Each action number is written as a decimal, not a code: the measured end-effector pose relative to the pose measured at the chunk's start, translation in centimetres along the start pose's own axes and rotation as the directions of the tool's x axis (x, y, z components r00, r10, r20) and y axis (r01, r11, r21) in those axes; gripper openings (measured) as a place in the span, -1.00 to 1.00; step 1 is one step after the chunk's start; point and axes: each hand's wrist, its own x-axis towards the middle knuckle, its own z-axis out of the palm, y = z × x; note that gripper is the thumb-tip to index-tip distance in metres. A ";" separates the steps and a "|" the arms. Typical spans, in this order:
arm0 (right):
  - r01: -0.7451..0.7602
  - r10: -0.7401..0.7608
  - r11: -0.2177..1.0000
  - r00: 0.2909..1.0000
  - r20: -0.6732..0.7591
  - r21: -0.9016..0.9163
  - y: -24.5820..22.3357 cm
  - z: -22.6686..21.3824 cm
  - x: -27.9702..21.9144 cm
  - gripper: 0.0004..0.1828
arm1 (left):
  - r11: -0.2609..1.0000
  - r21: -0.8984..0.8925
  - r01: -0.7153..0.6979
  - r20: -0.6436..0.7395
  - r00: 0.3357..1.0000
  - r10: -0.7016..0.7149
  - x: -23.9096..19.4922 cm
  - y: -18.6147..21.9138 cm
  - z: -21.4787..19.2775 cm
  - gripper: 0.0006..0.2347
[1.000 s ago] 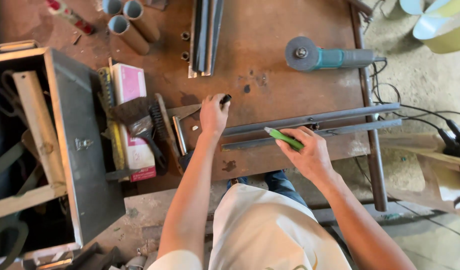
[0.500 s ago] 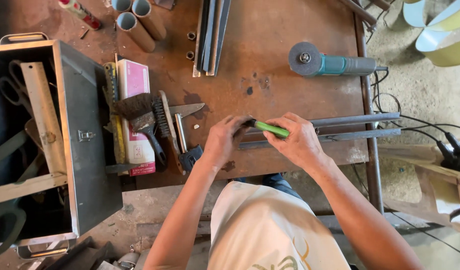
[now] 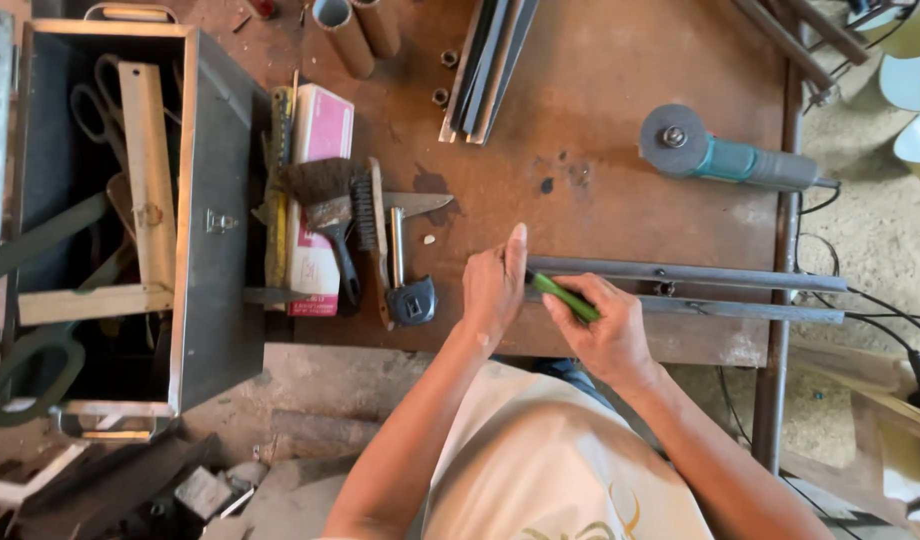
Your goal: Measuring and cutting metal bars using a tape measure and an angle grinder.
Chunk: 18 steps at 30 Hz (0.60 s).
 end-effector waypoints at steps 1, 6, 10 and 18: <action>-0.003 0.003 1.000 1.000 0.015 0.007 0.6 0.2 -0.7 -0.78 | 1.000 0.001 0.016 -0.005 1.000 -0.016 -0.3 0.3 -0.3 -0.43; -0.751 0.611 0.150 0.582 0.537 0.643 5.7 1.1 -3.9 -0.77 | 0.977 -0.185 -0.106 -0.035 0.994 0.101 -1.5 0.6 -1.6 -0.52; -0.810 0.452 -0.107 0.477 0.753 0.577 4.5 1.8 -1.4 -0.77 | 0.965 -0.257 -0.046 -0.036 0.999 0.038 -4.7 -2.1 -3.1 -0.55; -0.638 0.407 0.301 0.758 0.510 0.709 -11.6 -7.7 7.9 -0.61 | 0.795 -0.500 0.345 -0.455 0.676 -0.579 -11.9 -14.2 -11.7 -0.48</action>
